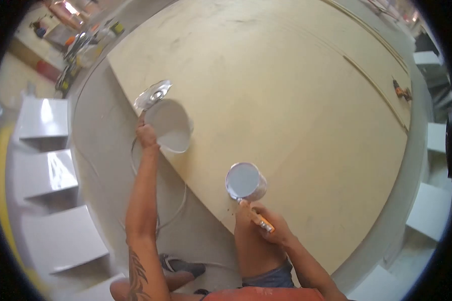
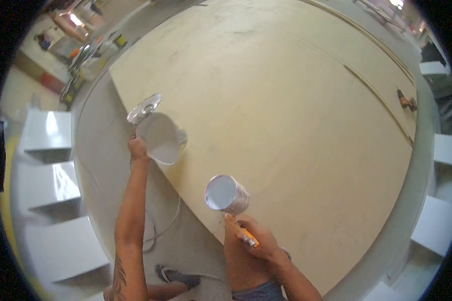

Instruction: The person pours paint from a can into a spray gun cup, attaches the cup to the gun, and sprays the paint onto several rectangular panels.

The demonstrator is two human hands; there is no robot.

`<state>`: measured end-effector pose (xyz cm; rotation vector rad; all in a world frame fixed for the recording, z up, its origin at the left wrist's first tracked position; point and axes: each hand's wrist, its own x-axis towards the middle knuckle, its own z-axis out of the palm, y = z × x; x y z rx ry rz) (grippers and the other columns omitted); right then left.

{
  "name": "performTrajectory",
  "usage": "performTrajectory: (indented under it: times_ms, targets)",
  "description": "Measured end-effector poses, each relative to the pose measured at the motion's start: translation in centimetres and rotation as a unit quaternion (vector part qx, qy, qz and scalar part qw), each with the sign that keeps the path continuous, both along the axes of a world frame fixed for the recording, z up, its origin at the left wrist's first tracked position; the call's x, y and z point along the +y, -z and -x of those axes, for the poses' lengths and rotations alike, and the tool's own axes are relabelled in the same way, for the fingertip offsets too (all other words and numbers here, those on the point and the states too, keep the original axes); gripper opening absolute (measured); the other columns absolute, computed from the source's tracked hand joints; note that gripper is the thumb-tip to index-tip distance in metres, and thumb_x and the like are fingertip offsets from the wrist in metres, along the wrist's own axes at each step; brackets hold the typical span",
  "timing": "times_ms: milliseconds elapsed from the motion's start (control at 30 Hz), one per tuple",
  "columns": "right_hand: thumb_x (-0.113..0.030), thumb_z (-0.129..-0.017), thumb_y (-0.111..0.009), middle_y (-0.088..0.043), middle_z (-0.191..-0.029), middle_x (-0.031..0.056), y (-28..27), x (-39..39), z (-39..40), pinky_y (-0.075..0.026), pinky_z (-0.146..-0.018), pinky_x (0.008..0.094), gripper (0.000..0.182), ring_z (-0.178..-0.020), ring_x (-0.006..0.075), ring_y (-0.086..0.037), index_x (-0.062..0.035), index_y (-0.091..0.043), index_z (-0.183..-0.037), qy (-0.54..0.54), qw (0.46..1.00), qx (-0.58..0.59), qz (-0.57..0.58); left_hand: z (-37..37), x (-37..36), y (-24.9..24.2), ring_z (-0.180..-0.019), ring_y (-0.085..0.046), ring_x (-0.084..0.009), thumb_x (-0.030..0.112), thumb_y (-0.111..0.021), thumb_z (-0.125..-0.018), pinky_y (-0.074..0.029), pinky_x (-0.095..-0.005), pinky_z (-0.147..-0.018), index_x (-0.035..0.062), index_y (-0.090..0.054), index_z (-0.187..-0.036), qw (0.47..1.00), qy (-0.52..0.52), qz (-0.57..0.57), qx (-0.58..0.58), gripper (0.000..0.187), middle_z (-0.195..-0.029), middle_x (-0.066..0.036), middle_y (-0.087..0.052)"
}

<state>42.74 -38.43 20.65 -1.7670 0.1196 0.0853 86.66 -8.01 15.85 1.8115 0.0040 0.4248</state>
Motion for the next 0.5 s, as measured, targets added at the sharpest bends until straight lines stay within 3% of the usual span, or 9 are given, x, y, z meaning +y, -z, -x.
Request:
performTrajectory:
  times_ms: [100, 133, 167, 200, 267, 367, 500]
  targets:
    - [-0.007, -0.088, -0.062, -0.066, -0.096, 0.0142, 0.7, 0.6, 0.8, -0.051, -0.080, 0.0346, 0.030, -0.089, 0.0268, -0.067, -0.0050, -0.058, -0.118, -0.034, 0.999, 0.000, -0.004, 7.5, -4.3, -4.6, -0.096, -0.067, -0.0211, -0.009, -0.035, -0.076, -0.053, -0.0288, -0.084, 0.0035, -0.065, -0.126, 0.974, 0.012, 0.224, 0.009, 0.059, -0.112, -0.014, -0.069]
    - [-0.007, -0.089, -0.061, -0.066, -0.096, 0.0135, 0.9, 0.8, 0.8, -0.051, -0.081, 0.0339, 0.029, -0.088, 0.0254, -0.067, -0.0046, -0.058, -0.117, -0.041, 0.999, -0.010, 0.002, 9.5, -5.0, -5.8, -0.096, -0.067, -0.0211, -0.009, -0.035, -0.076, -0.053, -0.0288, -0.084, 0.0035, -0.065, -0.126, 0.974, 0.003, 0.225, 0.006, 0.059, -0.112, -0.014, -0.069]
    - [-0.013, -0.088, -0.064, -0.063, -0.117, 0.0189, 0.9, 0.0, 0.5, -0.049, -0.090, 0.0388, 0.034, -0.107, 0.0358, -0.064, -0.0048, -0.057, -0.120, -0.066, 0.997, 0.042, -0.026, 11.0, -6.4, -7.1, -0.096, -0.067, -0.0207, -0.010, -0.035, -0.077, -0.053, -0.0286, -0.084, 0.0022, -0.064, -0.126, 0.976, -0.017, 0.217, 0.017, 0.058, -0.113, -0.014, -0.069]
    - [-0.013, -0.088, -0.064, -0.063, -0.117, 0.0189, 0.6, 0.2, 0.4, -0.049, -0.090, 0.0388, 0.034, -0.107, 0.0358, -0.064, -0.0048, -0.057, -0.120, -0.074, 0.996, 0.041, -0.025, 12.4, -7.1, -8.1, -0.096, -0.067, -0.0204, -0.011, -0.035, -0.077, -0.053, -0.0285, -0.084, 0.0010, -0.064, -0.125, 0.976, -0.036, 0.214, 0.024, 0.057, -0.113, -0.014, -0.068]
    - [-0.009, -0.091, -0.060, -0.067, -0.109, 0.0122, 0.2, 0.5, 0.5, -0.048, -0.087, 0.0324, 0.031, -0.099, 0.0218, -0.065, -0.0041, -0.058, -0.122, -0.059, 0.998, 0.009, -0.032, 15.7, -8.6, -9.8, -0.097, -0.067, -0.0213, -0.011, -0.035, -0.078, -0.053, -0.0291, -0.084, -0.0007, -0.062, -0.126, 0.970, -0.032, 0.242, 0.018, 0.057, -0.114, -0.013, -0.068]
    - [-0.011, -0.092, -0.060, -0.066, -0.114, 0.0120, 1.1, 0.1, 0.8, -0.047, -0.090, 0.0321, 0.033, -0.102, 0.0217, -0.064, -0.0040, -0.058, -0.125, -0.080, 0.995, 0.057, 0.008, 19.2, -10.4, -12.5, -0.100, -0.066, -0.0231, -0.012, -0.035, -0.078, -0.053, -0.0308, -0.086, -0.0033, -0.059, -0.129, 0.959, -0.018, 0.282, 0.015, 0.057, -0.117, -0.013, -0.066]
    - [-0.013, -0.093, -0.060, -0.066, -0.114, 0.0114, 1.7, 0.0, 1.1, -0.047, -0.091, 0.0321, 0.035, -0.102, 0.0210, -0.063, -0.0048, -0.057, -0.127, -0.073, 0.997, 0.022, -0.024, 21.1, -10.9, -14.6, -0.105, -0.064, -0.0247, -0.012, -0.034, -0.079, -0.052, -0.0330, -0.089, -0.0050, -0.055, -0.133, 0.953, 0.002, 0.304, -0.001, 0.059, -0.122, -0.015, -0.063]
